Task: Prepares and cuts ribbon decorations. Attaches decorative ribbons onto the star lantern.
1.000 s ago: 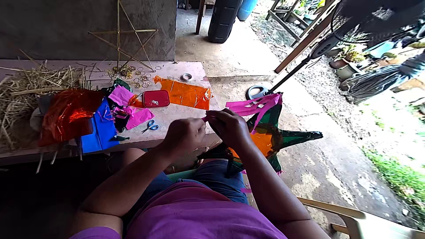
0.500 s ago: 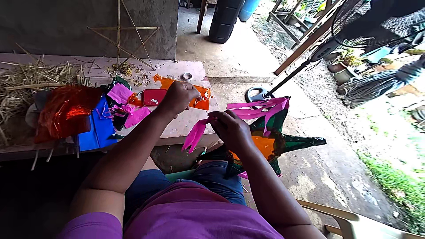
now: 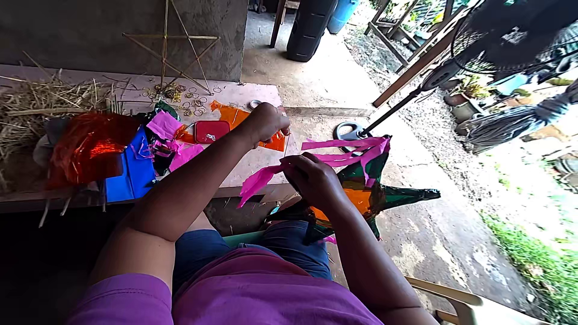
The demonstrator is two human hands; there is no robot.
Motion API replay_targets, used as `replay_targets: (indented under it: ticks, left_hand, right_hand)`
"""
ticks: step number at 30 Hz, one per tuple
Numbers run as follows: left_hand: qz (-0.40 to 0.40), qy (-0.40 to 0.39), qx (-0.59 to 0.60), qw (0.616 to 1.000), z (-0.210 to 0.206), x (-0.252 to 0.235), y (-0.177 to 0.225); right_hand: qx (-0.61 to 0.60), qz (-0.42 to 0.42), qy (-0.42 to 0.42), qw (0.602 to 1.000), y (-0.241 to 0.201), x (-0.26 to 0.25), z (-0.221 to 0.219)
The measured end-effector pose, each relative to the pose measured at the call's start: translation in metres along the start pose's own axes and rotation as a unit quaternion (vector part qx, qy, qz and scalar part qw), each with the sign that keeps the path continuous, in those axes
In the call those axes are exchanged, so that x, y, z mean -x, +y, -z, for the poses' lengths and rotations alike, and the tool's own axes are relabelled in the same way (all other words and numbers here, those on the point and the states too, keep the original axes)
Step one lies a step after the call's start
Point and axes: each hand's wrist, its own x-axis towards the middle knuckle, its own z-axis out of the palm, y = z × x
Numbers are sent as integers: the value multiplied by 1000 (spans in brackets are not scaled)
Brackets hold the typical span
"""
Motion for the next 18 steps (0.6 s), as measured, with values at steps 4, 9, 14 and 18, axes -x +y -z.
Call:
replay_targets:
  ticks: [4,9,14,18]
  left_hand:
    - [-54,-11,-1,998,-3,15,9]
    - [-118,14,-62,991,0,32,9]
    - [-169,20,-104,980,2,53,9]
    - [-200,29,-138,970,1,62,5]
  right_hand:
    - [-11,-3,27,1000,4,-1,-6]
    - [-23,-44,24,998,-2,-2,-5]
    - [-3,-26,40,999,-1,-2,-6]
    - [22,-17,54,998,-2,-2,-5]
